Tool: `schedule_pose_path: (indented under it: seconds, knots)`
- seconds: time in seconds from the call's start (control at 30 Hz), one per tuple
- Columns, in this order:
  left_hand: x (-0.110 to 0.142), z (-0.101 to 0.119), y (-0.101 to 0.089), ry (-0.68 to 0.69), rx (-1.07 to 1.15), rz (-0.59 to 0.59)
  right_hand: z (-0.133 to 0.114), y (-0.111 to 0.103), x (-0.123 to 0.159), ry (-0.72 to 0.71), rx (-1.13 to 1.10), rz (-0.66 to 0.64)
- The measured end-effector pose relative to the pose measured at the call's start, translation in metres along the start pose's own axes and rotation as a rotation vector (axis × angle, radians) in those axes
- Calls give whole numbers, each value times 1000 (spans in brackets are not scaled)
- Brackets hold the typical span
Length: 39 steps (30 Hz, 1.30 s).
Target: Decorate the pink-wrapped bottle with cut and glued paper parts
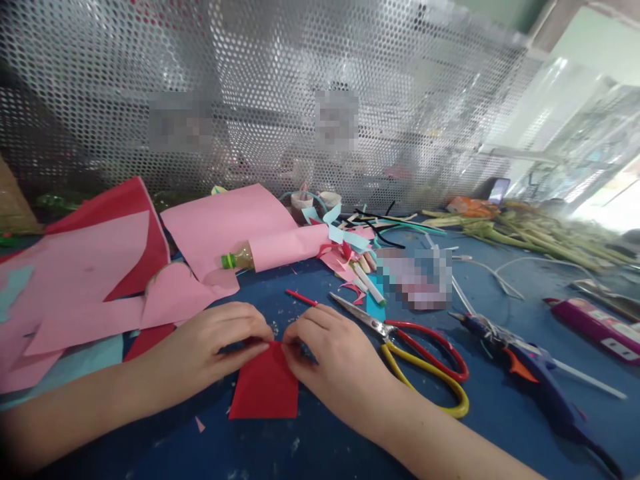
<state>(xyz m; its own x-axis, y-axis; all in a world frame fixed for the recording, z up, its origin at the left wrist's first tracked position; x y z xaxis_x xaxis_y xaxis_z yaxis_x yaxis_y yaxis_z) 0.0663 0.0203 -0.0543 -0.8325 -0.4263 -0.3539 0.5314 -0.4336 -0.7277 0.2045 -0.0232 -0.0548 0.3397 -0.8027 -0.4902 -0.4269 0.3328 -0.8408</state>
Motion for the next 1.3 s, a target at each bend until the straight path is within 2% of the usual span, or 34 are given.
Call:
schedule_pose_path:
  seconds: [0.17, 0.3, 0.5, 0.7, 0.87, 1.03, 1.17, 1.23, 1.3]
  knots:
    - [-1, 11, 0, 56, 2, 17, -4, -1, 0, -34, -42, -23]
    - [0, 13, -1, 47, 30, 37, -6, -3, 0, -55, -39, -2]
    - [-2, 3, -6, -171, 157, 54, -2, -1, 1, -51, -45, 0]
    - [-4, -10, -10, -437, 301, 39, 9, -2, -1, 71, -130, -58]
    - [1, -24, -3, -643, 615, 4, 9, -2, -1, 127, -193, -125]
    - [6, -28, 4, -823, 887, -23, 2, -3, -1, 34, -228, -78]
    - [8, -25, 5, -901, 977, -17, -3, -5, 0, -77, -208, -24]
    - [8, -24, 4, -909, 976, -11, -3, -5, -1, -52, -222, -37]
    - [8, -24, 3, -907, 961, -10, -1, -4, -1, 44, -257, -77]
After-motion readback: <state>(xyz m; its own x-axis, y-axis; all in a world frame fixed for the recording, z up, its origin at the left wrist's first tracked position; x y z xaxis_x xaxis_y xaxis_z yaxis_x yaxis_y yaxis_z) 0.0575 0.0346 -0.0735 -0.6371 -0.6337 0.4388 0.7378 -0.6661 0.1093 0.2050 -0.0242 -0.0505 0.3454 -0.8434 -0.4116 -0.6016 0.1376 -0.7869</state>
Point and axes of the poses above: each hand's wrist, its own x-axis away from the middle knuckle, its own y-axis out of the palm, z = x × y, the point moved 5 cm from there along -x, towards the middle knuckle, and after that the axes turned 14 degrees about x, right-handed, at the moved point
